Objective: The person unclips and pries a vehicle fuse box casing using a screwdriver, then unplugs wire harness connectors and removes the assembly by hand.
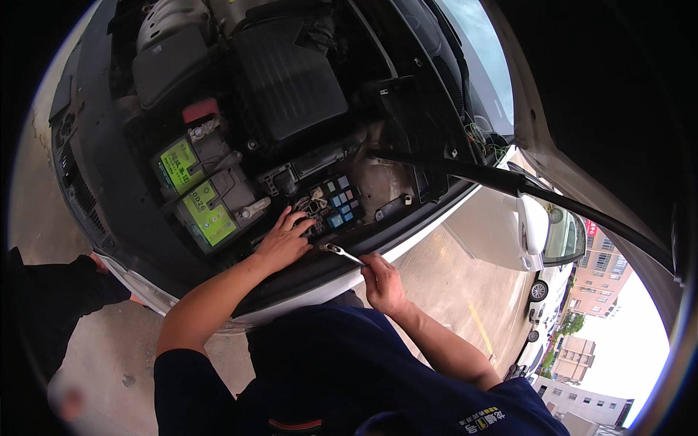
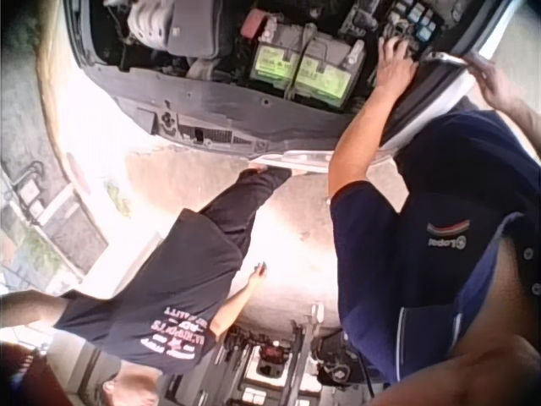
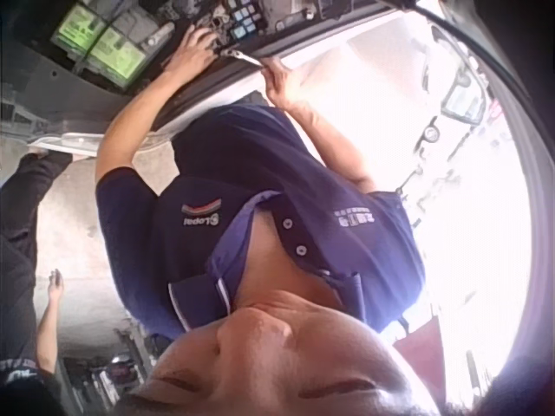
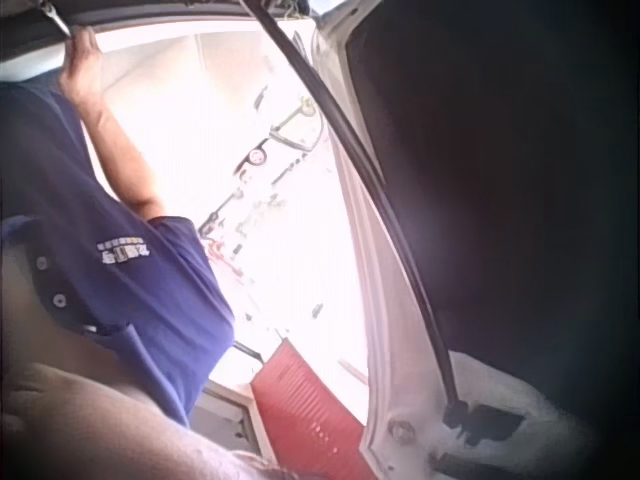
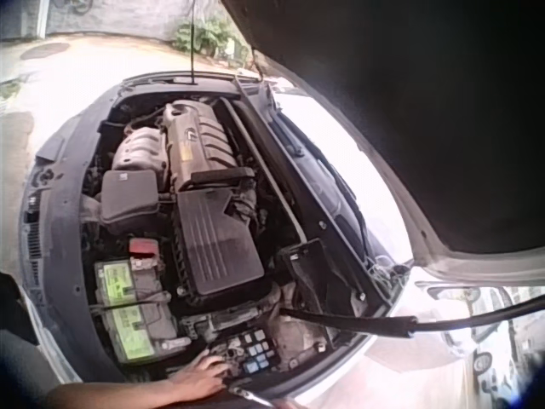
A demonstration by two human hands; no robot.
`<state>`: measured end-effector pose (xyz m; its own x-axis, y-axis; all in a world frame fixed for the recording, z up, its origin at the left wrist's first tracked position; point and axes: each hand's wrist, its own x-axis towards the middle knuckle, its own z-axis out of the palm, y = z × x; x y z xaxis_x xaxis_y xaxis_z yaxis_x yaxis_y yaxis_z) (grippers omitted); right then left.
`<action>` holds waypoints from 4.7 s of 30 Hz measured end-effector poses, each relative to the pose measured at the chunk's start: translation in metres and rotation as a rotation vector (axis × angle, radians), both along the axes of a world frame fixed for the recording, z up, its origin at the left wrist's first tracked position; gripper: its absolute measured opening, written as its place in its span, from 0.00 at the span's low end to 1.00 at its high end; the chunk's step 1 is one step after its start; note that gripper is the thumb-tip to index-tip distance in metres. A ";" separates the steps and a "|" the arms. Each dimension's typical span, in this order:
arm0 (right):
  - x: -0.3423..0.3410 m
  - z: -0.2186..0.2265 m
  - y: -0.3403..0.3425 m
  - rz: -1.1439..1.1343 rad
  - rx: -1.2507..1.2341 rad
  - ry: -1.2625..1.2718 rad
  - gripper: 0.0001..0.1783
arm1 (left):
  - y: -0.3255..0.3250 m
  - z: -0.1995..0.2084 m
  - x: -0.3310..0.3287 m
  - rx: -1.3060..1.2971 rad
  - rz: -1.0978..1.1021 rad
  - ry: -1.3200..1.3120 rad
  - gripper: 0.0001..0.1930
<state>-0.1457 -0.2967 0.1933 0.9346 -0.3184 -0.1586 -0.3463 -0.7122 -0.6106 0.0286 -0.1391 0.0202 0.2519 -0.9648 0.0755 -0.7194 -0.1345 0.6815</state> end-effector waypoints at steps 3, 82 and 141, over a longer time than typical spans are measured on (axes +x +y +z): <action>-0.008 0.004 -0.008 -0.022 -0.031 -0.021 0.09 | -0.001 0.002 -0.003 -0.008 0.010 -0.027 0.15; 0.080 -0.067 0.011 0.245 -0.253 0.033 0.19 | 0.002 -0.008 0.004 0.032 -0.068 -0.026 0.09; 0.102 -0.054 0.005 0.518 -0.185 0.686 0.16 | 0.014 -0.009 0.023 -0.099 -0.164 0.057 0.12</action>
